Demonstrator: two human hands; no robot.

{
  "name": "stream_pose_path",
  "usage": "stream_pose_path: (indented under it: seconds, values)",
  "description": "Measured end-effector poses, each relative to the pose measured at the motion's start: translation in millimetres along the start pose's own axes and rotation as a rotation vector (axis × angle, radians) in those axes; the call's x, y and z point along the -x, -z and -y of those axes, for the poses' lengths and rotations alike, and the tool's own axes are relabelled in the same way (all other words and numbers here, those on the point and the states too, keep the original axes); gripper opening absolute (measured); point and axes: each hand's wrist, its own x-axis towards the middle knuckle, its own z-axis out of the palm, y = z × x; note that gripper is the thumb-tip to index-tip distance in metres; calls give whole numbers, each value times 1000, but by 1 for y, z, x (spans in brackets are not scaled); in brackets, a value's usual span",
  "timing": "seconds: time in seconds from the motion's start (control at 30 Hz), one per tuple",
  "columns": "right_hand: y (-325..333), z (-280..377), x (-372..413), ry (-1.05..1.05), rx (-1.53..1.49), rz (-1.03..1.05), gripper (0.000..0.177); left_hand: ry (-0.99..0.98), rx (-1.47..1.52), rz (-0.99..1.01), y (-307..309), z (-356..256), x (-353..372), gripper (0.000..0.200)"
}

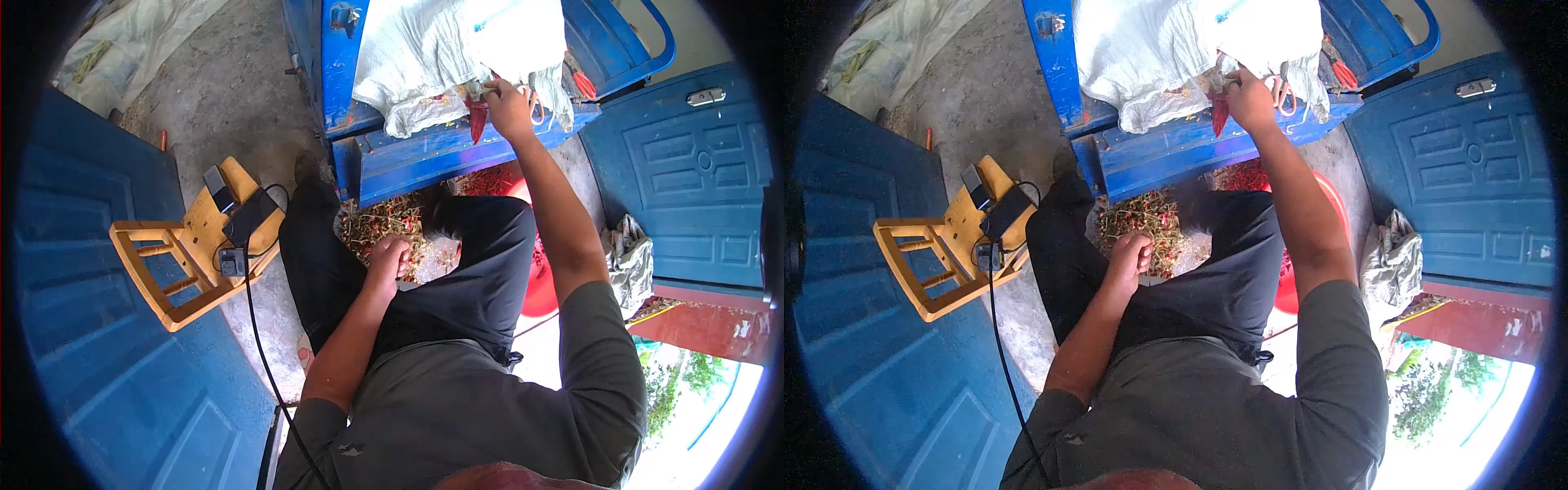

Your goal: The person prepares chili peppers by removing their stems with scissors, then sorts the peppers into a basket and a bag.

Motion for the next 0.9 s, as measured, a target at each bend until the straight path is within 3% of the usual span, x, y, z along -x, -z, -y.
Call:
stream_pose_path:
  seconds: [0.07, 0.1, 0.17, 0.27, 0.57, 0.9]
  values:
    - [-3, 7, 2, -207, -289, 70, 25, -4, 11, -3, -1, -1, 1, 7]
    - [-2, 13, 3, -206, -289, 71, 25, -7, 16, 2, -2, -2, 2, 7]
    - [-3, 21, 4, -428, -647, 160, 23, -10, 20, 5, -1, -3, 3, 8]
    - [-8, 27, 7, -465, -905, 130, 22, -10, 23, 0, -1, -4, 3, 8]
    - [-23, 16, 8, -352, -877, 142, 19, -11, 44, -6, -1, -3, 0, 7]
    - [-18, 16, 11, -404, -987, 148, 23, 25, 7, 9, -2, -3, -3, 6]
